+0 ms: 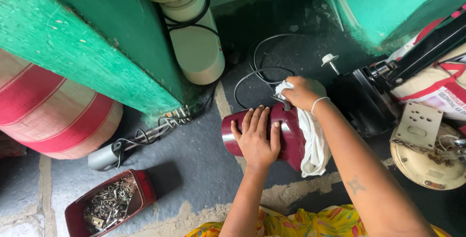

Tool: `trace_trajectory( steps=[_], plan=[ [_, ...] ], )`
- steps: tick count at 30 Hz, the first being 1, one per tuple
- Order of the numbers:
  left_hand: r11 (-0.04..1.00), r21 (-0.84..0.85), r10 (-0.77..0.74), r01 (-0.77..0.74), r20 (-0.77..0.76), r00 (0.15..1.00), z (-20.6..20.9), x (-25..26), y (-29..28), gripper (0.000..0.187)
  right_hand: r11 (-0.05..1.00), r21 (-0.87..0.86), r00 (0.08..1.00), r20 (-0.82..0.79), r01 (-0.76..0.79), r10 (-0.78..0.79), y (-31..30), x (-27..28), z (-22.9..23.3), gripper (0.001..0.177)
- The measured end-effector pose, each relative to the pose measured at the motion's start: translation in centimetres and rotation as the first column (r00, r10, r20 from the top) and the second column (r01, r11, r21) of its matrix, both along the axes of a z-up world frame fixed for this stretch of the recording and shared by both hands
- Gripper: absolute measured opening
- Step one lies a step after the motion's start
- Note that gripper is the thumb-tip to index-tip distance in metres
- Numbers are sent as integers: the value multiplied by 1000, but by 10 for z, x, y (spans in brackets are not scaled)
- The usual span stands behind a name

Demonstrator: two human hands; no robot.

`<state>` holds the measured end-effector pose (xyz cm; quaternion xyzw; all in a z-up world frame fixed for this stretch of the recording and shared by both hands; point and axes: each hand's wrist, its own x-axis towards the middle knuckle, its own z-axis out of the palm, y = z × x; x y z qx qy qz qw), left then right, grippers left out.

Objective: The person wipes a maroon blender jar and its power cord with a white cloth while sitting on the floor. They then pick up a white appliance base and wipe it with the same cloth.

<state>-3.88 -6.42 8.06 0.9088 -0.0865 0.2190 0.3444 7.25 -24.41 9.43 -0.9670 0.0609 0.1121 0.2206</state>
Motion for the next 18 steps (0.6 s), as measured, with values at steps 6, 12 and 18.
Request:
trace_trajectory(
  steps=[6, 12, 18],
  plan=[
    [1000, 12, 7, -7, -11, 1000, -3, -3, -1, 41, 976, 184, 848, 530, -120, 5, 12, -81, 25, 35],
    [999, 37, -7, 7, 3, 1000, -5, -4, 1, 41, 945, -164, 659, 682, -283, 316, 21, -165, 29, 22],
    [1000, -6, -14, 14, -13, 1000, -4, -2, -1, 41, 883, -315, 619, 631, -347, 468, 23, -225, -8, 30]
  ],
)
